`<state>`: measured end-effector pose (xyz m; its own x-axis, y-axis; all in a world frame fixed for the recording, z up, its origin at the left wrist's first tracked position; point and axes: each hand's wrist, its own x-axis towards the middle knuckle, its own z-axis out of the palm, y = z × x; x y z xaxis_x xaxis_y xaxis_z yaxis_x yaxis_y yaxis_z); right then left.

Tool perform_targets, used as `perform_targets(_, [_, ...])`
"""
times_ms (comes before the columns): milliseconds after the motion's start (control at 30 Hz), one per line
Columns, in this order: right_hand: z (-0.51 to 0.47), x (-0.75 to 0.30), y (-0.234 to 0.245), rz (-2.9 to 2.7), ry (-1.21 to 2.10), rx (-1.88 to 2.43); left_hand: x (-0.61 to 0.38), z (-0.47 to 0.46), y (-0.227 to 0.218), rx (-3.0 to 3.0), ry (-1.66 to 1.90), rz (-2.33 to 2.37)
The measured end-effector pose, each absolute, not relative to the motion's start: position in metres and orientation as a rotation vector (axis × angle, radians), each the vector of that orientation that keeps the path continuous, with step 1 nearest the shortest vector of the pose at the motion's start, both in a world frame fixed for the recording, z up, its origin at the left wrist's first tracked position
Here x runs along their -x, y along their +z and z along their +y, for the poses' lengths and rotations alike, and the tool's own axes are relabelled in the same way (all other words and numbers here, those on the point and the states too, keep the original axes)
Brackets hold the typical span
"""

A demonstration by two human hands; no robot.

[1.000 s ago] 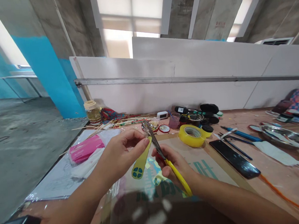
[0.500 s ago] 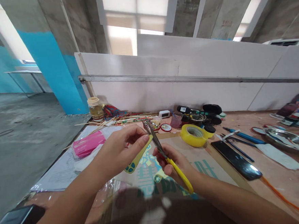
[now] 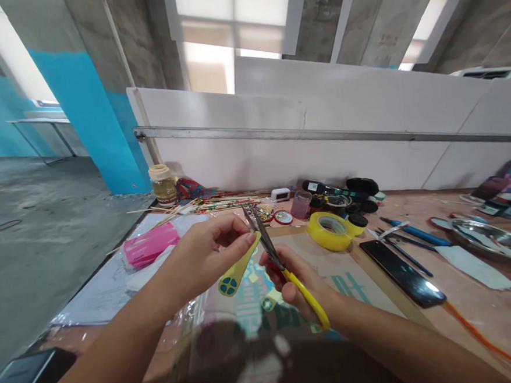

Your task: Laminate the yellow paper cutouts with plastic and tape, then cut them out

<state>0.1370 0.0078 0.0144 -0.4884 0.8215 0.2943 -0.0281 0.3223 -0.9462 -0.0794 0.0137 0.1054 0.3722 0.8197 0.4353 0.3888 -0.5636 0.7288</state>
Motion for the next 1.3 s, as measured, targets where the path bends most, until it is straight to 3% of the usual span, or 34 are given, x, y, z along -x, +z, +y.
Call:
perform_targets(967, [0.027, -0.151, 0.026, -1.891, 1.227, 0.866, 0.095, 0.014, 0.117, -2.246, 0.93, 1.202])
perform_targets(1300, [0.034, -0.153, 0.037, -1.865, 0.848, 1.03, 0.088, 0.022, 0.109, -2.192, 0.924, 1.288])
